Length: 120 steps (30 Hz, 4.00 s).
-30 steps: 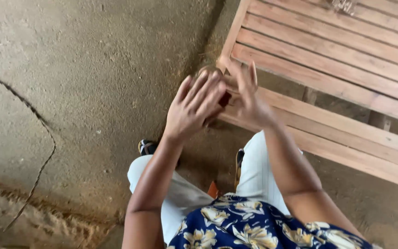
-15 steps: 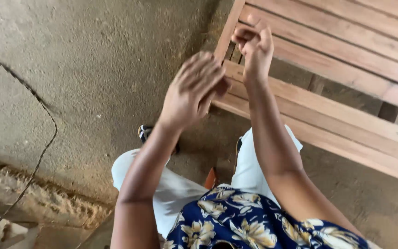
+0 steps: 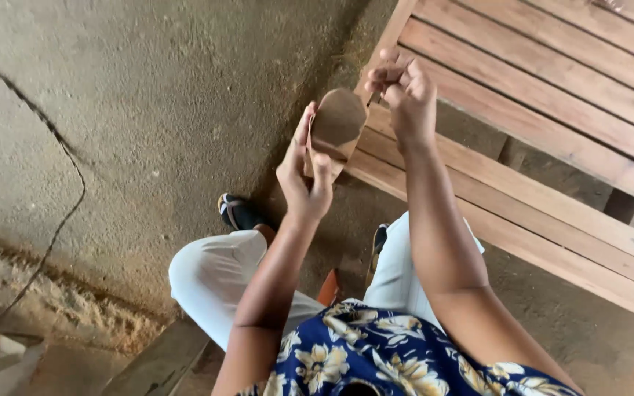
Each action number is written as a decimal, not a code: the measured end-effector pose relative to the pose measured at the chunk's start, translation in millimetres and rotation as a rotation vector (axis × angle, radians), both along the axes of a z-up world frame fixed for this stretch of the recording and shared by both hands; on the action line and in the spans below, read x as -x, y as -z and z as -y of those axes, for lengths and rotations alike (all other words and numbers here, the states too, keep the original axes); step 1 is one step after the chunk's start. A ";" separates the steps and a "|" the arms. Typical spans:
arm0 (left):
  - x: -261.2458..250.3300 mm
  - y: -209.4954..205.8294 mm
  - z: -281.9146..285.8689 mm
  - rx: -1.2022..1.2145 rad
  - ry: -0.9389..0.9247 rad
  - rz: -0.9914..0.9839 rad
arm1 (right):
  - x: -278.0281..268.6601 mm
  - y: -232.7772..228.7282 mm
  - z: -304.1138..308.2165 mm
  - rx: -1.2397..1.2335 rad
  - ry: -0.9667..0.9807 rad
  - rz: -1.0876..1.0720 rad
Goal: Sanding a wooden furniture component to smooth its surface using a sanding block
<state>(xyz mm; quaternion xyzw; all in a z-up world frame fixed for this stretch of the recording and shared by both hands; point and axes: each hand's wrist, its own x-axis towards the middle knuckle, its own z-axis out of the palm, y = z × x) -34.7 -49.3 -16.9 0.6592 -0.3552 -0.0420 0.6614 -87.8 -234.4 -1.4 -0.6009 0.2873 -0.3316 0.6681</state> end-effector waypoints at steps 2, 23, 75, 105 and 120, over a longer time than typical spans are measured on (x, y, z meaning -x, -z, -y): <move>8.2 29.1 0.6 0.262 0.065 -0.092 | -2.8 -11.9 -0.5 0.016 -0.059 -0.011; 16.4 18.2 -1.2 0.232 0.037 -0.156 | 0.4 -18.6 -8.1 0.080 -0.157 0.060; -55.4 -48.8 9.2 -0.168 0.332 0.744 | 19.8 -14.9 25.1 0.134 -0.126 0.092; -37.8 -5.2 -30.6 -0.250 -0.112 0.410 | 33.6 -72.4 -44.0 1.191 -0.354 -0.089; -32.1 145.3 -33.4 -0.041 -0.365 -0.512 | 14.5 -36.8 -71.8 0.993 -0.027 0.008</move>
